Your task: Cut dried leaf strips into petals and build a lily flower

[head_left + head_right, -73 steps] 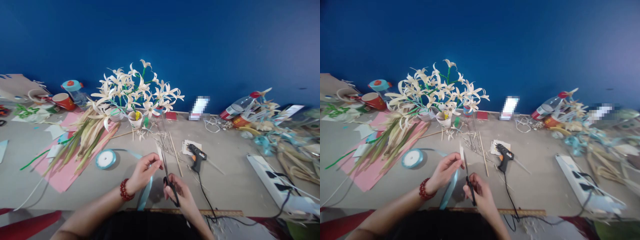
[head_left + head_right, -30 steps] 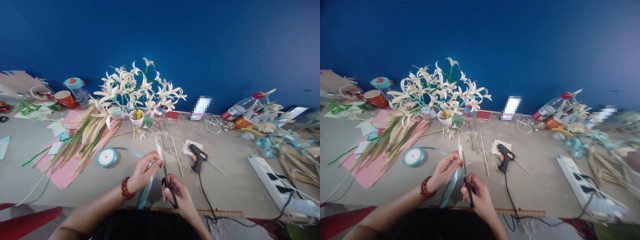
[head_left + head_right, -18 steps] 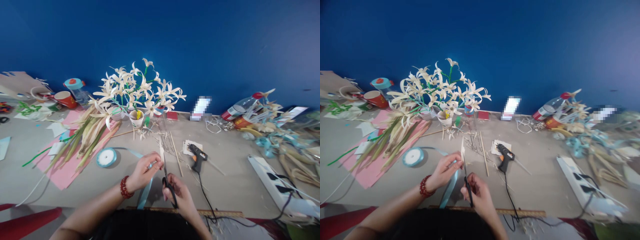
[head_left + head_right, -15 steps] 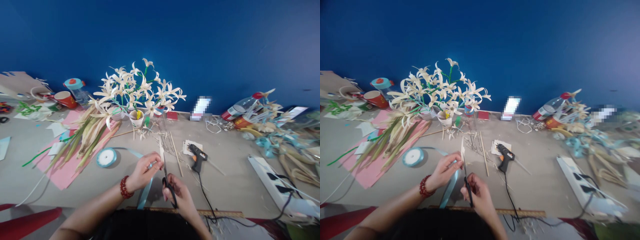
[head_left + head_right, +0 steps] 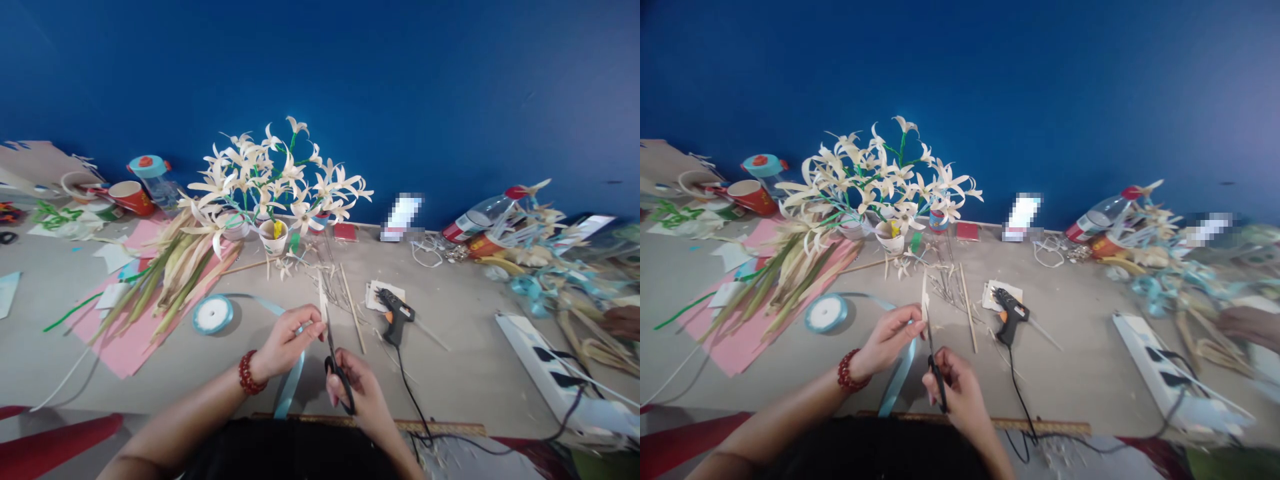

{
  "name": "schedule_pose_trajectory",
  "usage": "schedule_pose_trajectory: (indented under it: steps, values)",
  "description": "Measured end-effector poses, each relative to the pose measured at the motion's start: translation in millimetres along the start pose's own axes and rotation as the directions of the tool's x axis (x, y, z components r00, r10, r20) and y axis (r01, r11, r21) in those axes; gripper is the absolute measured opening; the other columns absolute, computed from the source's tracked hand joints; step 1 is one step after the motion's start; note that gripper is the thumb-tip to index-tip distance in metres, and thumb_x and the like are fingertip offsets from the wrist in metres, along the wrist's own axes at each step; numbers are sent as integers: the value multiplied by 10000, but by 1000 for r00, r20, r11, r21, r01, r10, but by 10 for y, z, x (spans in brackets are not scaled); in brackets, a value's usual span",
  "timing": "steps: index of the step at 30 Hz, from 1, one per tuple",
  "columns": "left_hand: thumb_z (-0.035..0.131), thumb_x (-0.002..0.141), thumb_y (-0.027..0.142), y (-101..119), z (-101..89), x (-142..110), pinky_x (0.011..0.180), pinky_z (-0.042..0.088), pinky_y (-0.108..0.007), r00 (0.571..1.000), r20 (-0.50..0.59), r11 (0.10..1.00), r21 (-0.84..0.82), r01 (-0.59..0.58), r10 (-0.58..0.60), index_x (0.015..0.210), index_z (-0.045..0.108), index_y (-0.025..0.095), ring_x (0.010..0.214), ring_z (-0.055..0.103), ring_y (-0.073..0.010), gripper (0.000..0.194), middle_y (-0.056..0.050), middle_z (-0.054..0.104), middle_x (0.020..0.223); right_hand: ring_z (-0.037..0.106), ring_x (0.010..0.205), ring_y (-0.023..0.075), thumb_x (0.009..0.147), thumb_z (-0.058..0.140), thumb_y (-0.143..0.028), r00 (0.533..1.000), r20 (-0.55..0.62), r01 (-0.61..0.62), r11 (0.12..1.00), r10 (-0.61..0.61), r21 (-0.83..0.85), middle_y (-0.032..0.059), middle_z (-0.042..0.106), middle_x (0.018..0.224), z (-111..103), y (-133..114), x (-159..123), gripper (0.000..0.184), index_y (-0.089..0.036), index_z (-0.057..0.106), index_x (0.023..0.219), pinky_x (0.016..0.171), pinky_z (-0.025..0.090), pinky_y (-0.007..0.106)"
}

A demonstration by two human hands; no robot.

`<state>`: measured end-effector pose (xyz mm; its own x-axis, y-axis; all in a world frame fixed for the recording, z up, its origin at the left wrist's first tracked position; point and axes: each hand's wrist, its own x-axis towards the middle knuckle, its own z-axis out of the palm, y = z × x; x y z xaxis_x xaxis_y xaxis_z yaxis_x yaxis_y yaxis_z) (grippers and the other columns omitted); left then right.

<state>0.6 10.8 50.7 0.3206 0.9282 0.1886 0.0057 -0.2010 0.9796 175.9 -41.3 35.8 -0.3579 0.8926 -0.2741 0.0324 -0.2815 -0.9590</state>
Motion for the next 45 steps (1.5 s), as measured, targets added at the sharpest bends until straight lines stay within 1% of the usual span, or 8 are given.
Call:
schedule_pose_trajectory:
  steps: [10,15,19,26,32,37,42,45]
  values:
    - [491,949,366,0,-41,15,677,403,-246,998,51,996,-78,47,-43,727,598,148,689,526,-138,329,-34,581,726,383,424,88,697,624,-734,999,8,-48,999,48,-23,-82,421,509,-45,-8,-6,552,-237,384,684,443,350,218]
    - [503,944,348,2,-45,28,689,400,-250,996,80,987,-150,55,-43,719,597,144,692,526,-138,318,-32,573,725,378,414,80,726,642,-678,999,22,-48,999,48,-22,-89,406,512,-76,33,-22,517,-236,376,685,435,321,210]
    - [516,934,370,7,-44,39,693,406,-257,993,95,977,-196,82,-65,708,587,147,695,532,-145,326,-37,572,721,370,412,80,748,634,-653,999,25,-31,999,32,-36,-90,402,497,-89,28,-28,493,-235,381,682,437,314,211]
    - [541,915,381,8,-47,52,707,414,-276,990,117,954,-280,105,-75,683,557,153,695,538,-154,326,-38,575,706,352,396,76,749,594,-702,998,35,-45,997,47,-69,-88,413,476,-134,40,-31,522,-237,367,679,415,290,206]
    - [542,919,345,-23,-54,54,708,415,-271,991,118,948,-304,96,-62,687,546,146,693,539,-149,306,-40,580,699,357,393,70,752,580,-721,999,51,-10,994,15,-109,-80,424,472,-166,65,-13,542,-232,364,658,419,272,202]
    - [550,912,348,-39,-70,66,710,414,-276,991,120,938,-333,94,-57,680,528,150,688,538,-150,306,-39,577,684,346,376,70,736,562,-754,997,67,-16,993,25,-119,-83,412,450,-180,65,14,561,-233,372,652,410,260,205]
    - [586,878,409,-91,-98,72,662,407,-263,987,138,927,-353,126,-82,667,525,151,637,522,-138,338,-31,570,654,349,361,72,733,589,-729,998,50,-36,988,44,-147,-91,401,437,-273,85,64,549,-239,363,634,404,253,209]
    - [611,866,389,-127,-104,68,669,416,-258,982,151,923,-349,163,-116,693,536,147,634,536,-131,306,-30,591,651,362,361,80,753,613,-675,999,24,-31,988,36,-153,-89,416,426,-343,74,122,510,-237,377,639,412,273,214]
